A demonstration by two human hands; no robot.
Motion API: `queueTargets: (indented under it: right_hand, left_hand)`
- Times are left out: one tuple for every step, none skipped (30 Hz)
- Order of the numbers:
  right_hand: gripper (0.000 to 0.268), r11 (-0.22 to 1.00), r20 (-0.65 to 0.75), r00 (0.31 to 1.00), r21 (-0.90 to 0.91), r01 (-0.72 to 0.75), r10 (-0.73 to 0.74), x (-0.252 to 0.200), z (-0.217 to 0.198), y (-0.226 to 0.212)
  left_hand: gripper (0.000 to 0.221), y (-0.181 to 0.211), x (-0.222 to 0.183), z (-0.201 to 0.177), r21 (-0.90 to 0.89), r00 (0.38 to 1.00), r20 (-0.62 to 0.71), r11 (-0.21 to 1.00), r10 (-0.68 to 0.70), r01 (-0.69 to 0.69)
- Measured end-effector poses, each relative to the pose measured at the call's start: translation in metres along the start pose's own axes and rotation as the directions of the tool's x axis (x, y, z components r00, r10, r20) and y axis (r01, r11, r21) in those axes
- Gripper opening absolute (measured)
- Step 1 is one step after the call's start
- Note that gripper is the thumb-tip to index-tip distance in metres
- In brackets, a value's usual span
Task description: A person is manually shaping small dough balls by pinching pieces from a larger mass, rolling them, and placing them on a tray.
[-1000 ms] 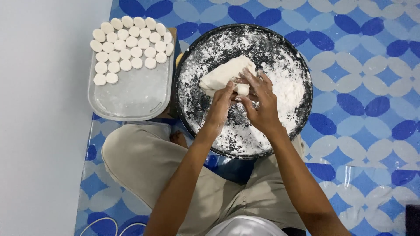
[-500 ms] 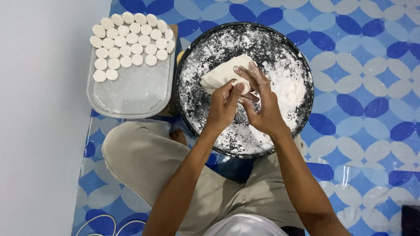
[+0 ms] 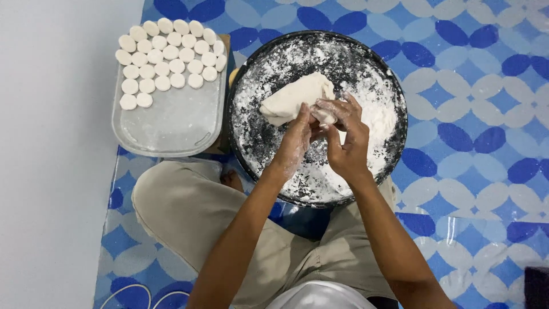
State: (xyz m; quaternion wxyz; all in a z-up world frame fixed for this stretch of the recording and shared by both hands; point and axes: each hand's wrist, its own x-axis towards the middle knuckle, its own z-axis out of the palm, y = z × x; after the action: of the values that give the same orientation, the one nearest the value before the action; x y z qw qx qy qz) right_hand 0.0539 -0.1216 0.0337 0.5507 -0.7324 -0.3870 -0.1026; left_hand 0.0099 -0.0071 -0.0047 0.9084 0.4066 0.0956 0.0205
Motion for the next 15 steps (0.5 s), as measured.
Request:
queueTargets:
  right_hand:
    - [0.023, 1.000, -0.003, 1.000, -0.001, -0.001, 0.001, 0.000, 0.001, 0.001]
    - [0.018, 0.998, -0.034, 0.999, 0.064, -0.022, 0.024, -0.001, 0.004, 0.001]
    - [0.015, 0.991, -0.063, 0.997, 0.130, -0.041, 0.049, -0.001, 0.007, 0.001]
    - [0.015, 0.991, -0.064, 0.997, 0.131, -0.038, 0.047, -0.002, 0.005, 0.009]
    - [0.017, 0.991, -0.080, 0.995, 0.129, -0.045, 0.056, -0.004, 0.003, 0.017]
    - [0.019, 0.991, -0.096, 0.993, 0.123, -0.055, 0.067, -0.007, -0.001, 0.024]
    - [0.019, 0.991, -0.097, 0.993, 0.121, -0.056, 0.068, -0.005, -0.003, 0.022]
    - [0.020, 0.989, -0.132, 0.987, 0.128, -0.070, 0.087, -0.002, -0.005, 0.020]
    - [0.022, 0.987, -0.167, 0.980, 0.136, -0.084, 0.106, 0.000, -0.006, 0.017]
    - [0.022, 0.988, -0.169, 0.981, 0.136, -0.078, 0.101, 0.005, -0.005, 0.008]
    - [0.023, 0.979, -0.178, 0.973, 0.166, -0.117, 0.147, 0.010, -0.004, -0.001]
    - [0.024, 0.967, -0.183, 0.963, 0.197, -0.162, 0.199, 0.012, -0.003, -0.011]
    - [0.024, 0.967, -0.182, 0.963, 0.196, -0.164, 0.200, 0.013, -0.002, -0.015]
    - [0.022, 0.945, -0.156, 0.960, 0.268, -0.187, 0.234, 0.015, -0.001, -0.017]
    - [0.022, 0.918, -0.126, 0.956, 0.337, -0.210, 0.265, 0.017, 0.001, -0.020]
  left_hand:
    - [0.074, 0.012, -0.006, 0.010, 0.001, 1.000, 0.002, 1.000, -0.002, 0.002]
    - [0.089, 0.024, -0.014, 0.018, 0.176, 1.000, 0.025, 0.984, -0.004, -0.001]
    - [0.104, 0.037, -0.021, 0.026, 0.345, 0.999, 0.047, 0.938, -0.011, -0.006]
    - [0.104, 0.036, -0.021, 0.024, 0.347, 0.999, 0.047, 0.938, -0.009, -0.008]
    - [0.103, 0.036, -0.021, 0.022, 0.434, 1.000, 0.000, 0.901, -0.015, 0.013]
    - [0.101, 0.034, -0.021, 0.022, 0.514, 0.999, -0.046, 0.857, -0.021, 0.041]
    - [0.101, 0.032, -0.016, 0.016, 0.513, 0.999, -0.044, 0.857, -0.023, 0.042]
    - [0.095, 0.029, -0.011, 0.010, 0.498, 0.999, -0.026, 0.867, 0.036, -0.018]
    - [0.089, 0.027, -0.006, 0.004, 0.482, 0.995, -0.009, 0.873, 0.095, -0.079]
    - [0.089, 0.026, -0.004, 0.000, 0.483, 0.995, -0.005, 0.872, 0.099, -0.084]
    - [0.085, 0.026, -0.002, -0.004, 0.473, 0.992, -0.017, 0.875, 0.122, -0.099]
    - [0.080, 0.023, -0.003, -0.008, 0.461, 0.990, -0.034, 0.881, 0.138, -0.107]
    - [0.080, 0.024, -0.004, -0.006, 0.459, 0.990, -0.035, 0.882, 0.137, -0.106]
    - [0.071, 0.026, -0.006, -0.005, 0.488, 0.984, -0.018, 0.860, 0.179, -0.148]
    - [0.062, 0.028, -0.008, -0.003, 0.515, 0.975, 0.000, 0.836, 0.221, -0.190]
